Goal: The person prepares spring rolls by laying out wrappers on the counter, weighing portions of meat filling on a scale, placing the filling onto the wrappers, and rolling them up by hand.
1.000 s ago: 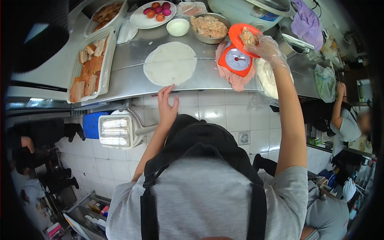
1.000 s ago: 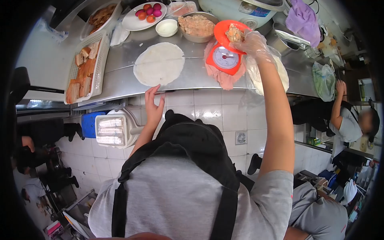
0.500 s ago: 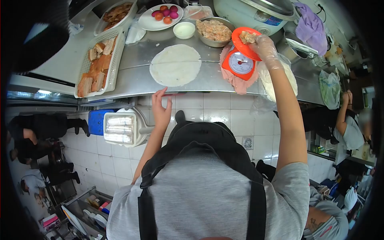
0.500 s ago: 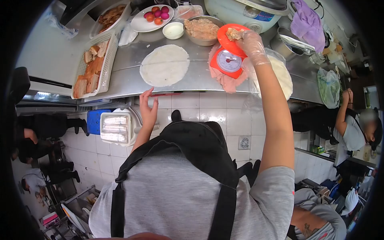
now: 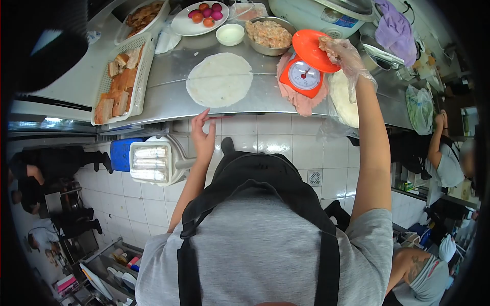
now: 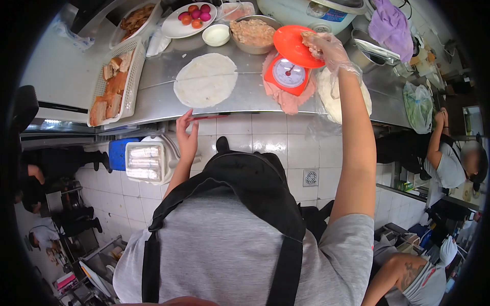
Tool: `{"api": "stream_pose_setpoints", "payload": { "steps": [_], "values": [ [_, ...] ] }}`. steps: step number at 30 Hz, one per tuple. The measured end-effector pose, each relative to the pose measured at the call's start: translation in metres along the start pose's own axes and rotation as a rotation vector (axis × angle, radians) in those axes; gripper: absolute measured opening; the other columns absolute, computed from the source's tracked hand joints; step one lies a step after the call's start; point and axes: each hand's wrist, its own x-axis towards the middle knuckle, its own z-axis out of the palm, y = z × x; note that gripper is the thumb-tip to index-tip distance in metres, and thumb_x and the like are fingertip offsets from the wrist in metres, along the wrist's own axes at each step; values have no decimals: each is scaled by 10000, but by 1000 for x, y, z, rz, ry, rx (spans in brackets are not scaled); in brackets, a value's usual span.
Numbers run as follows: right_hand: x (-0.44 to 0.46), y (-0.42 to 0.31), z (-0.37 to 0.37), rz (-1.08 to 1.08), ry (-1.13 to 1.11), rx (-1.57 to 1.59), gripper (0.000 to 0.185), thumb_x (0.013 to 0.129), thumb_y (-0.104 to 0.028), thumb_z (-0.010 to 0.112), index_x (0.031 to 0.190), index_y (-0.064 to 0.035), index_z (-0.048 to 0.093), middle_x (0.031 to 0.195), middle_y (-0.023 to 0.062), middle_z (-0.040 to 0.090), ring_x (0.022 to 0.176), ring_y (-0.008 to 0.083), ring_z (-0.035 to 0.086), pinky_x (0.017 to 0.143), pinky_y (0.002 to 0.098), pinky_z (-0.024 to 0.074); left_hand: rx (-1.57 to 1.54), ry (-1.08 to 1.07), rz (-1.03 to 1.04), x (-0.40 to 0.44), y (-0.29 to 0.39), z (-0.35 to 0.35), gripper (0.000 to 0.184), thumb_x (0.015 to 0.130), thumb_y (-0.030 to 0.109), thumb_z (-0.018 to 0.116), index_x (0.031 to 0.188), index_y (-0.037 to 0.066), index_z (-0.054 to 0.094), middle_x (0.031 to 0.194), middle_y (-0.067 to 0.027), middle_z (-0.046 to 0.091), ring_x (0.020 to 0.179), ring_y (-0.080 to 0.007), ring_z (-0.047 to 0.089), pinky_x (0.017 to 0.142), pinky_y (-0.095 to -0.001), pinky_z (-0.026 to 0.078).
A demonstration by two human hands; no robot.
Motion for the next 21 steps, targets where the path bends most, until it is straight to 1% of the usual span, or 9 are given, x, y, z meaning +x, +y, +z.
{"api": "stream_pose_setpoints", "payload": {
  "steps": [2, 5, 8, 11, 14, 17, 20, 21],
  "values": [
    [-3, -2, 0, 55, 10, 53, 283, 929, -213, 731, 1087, -9, 615, 922, 59, 655, 661, 63, 584, 566, 196, 487, -22, -1, -13, -1, 4, 4, 413, 924, 76, 653, 1335, 94, 615, 1223, -111, 553, 1095, -224, 579, 1001, -361, 448],
    [-7, -5, 0, 52, -36, 60, 348, 924, -311, 747, 1115, -68, 587, 915, 27, 654, 702, 55, 579, 571, 169, 470, -44, 0, -27, -3, 5, 8, 413, 922, 67, 650, 1333, 96, 619, 1224, -112, 555, 1100, -224, 578, 999, -361, 451],
    [-13, -15, 3, 74, -59, 70, 392, 934, -387, 725, 1125, -74, 586, 898, 15, 650, 674, 42, 548, 538, 151, 401, -28, -6, -23, -5, 6, 8, 414, 922, 53, 643, 1333, 89, 617, 1228, -108, 556, 1089, -218, 579, 997, -360, 454],
    [-1, -16, -12, 144, -40, -149, 525, 947, -485, 664, 1214, -35, 625, 958, 35, 649, 722, 67, 564, 573, 188, 421, 8, -9, 4, -7, 1, 5, 415, 925, 37, 636, 1337, 75, 609, 1240, -102, 557, 1080, -204, 581, 993, -351, 459],
    [-17, -26, 10, 3, 165, -169, 447, 922, -486, 703, 1092, -79, 633, 845, -2, 633, 620, 40, 501, 530, 173, 375, -4, 4, 1, -6, -4, 3, 412, 917, 34, 633, 1326, 81, 619, 1222, -105, 561, 1071, -208, 577, 988, -354, 460],
    [-13, -27, 5, -69, 187, -255, 444, 904, -482, 725, 1075, -81, 637, 816, -9, 616, 620, 49, 494, 550, 206, 398, -29, 19, -20, -5, -7, 2, 408, 907, 40, 633, 1311, 99, 636, 1192, -111, 568, 1064, -223, 577, 984, -367, 460],
    [-10, -43, -7, 11, 85, -352, 456, 891, -439, 759, 1122, -72, 620, 869, 1, 620, 723, 62, 552, 631, 230, 460, -22, 15, -22, -1, -8, -2, 408, 905, 41, 633, 1309, 97, 636, 1190, -112, 569, 1056, -223, 582, 978, -368, 464],
    [-8, -45, -11, 3, 89, -369, 501, 875, -455, 763, 1149, -59, 624, 895, 6, 625, 765, 72, 564, 660, 240, 465, -24, 12, -18, 1, -8, -3, 406, 905, 42, 634, 1307, 96, 638, 1191, -112, 568, 1052, -222, 584, 976, -369, 466]
  ]
}}
